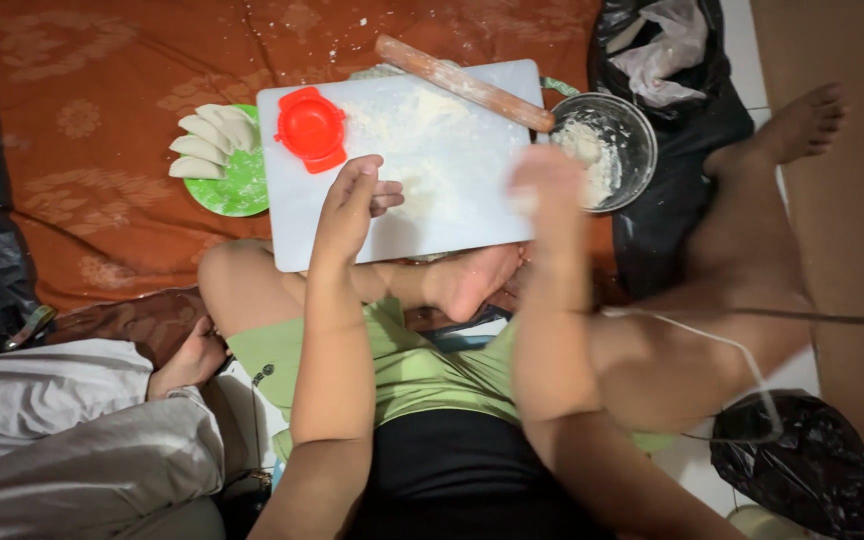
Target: The person is rolling out small pieces of dough using a wooden rolling pin on a white board and then using a red plastic mold to shape them.
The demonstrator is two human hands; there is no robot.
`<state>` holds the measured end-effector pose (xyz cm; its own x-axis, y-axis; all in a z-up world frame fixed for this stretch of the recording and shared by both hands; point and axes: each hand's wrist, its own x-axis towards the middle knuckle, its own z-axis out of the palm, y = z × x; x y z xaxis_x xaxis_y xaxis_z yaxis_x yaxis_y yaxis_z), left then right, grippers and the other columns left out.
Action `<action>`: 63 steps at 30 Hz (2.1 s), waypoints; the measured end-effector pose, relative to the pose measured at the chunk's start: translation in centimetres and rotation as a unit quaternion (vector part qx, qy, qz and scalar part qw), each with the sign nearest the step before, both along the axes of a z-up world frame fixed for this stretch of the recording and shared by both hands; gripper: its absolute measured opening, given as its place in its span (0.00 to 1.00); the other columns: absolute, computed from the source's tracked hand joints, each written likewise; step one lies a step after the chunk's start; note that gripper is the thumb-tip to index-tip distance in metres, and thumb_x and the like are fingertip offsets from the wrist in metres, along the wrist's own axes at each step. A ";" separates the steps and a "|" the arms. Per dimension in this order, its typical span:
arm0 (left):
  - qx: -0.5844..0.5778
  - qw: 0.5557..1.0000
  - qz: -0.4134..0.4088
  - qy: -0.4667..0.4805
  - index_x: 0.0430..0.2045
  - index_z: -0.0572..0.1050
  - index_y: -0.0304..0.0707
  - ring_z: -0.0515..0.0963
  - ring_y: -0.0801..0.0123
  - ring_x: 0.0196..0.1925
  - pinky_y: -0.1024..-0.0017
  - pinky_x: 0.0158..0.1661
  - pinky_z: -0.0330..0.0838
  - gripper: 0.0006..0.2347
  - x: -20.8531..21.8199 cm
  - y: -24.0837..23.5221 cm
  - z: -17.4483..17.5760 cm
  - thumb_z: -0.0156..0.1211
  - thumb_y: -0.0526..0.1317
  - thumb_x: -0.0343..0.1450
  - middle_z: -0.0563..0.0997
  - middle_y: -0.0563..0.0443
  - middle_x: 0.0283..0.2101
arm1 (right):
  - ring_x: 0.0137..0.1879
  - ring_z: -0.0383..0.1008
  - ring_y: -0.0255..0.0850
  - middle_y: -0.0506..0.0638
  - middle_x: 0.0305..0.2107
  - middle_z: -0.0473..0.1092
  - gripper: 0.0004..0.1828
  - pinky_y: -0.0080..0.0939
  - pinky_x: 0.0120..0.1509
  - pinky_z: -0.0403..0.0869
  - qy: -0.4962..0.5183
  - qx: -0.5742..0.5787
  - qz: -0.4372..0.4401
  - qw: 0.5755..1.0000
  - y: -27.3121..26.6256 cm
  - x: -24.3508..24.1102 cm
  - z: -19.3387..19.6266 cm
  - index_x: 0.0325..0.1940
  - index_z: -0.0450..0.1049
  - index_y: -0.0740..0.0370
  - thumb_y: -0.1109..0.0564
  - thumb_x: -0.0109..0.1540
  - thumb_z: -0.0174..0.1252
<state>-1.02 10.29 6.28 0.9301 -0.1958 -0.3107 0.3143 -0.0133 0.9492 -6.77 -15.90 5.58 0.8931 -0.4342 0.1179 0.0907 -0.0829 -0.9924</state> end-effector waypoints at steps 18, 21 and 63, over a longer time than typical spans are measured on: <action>-0.139 0.989 0.055 -0.012 0.53 0.72 0.33 0.82 0.62 0.50 0.72 0.49 0.73 0.19 -0.6 -2.1 3.0 0.47 0.47 0.75 0.81 0.40 0.48 | 0.21 0.65 0.39 0.50 0.27 0.68 0.07 0.38 0.22 0.66 -0.081 0.314 0.065 0.944 1.9 2.3 6.1 0.39 0.69 0.60 0.54 0.65 0.51; -0.085 0.992 0.063 -0.070 0.58 0.71 0.35 0.79 0.53 0.59 0.58 0.58 0.73 0.20 -0.8 -3.6 0.6 0.42 0.51 0.80 0.80 0.35 0.53 | 0.10 0.61 0.41 0.52 0.08 0.58 0.06 0.35 0.13 0.59 -0.035 0.203 0.114 0.972 7.5 3.4 0.2 0.44 0.66 0.64 0.61 0.66 0.46; -0.011 0.997 0.070 0.010 0.53 0.77 0.36 0.80 0.56 0.58 0.60 0.62 0.68 0.16 -2.2 -4.2 -0.5 0.50 0.48 0.79 0.83 0.37 0.51 | 0.18 0.65 0.33 0.45 0.11 0.62 0.22 0.30 0.20 0.59 0.198 0.195 -0.080 0.957 9.8 5.9 -2.6 0.24 0.63 0.53 0.44 0.69 0.56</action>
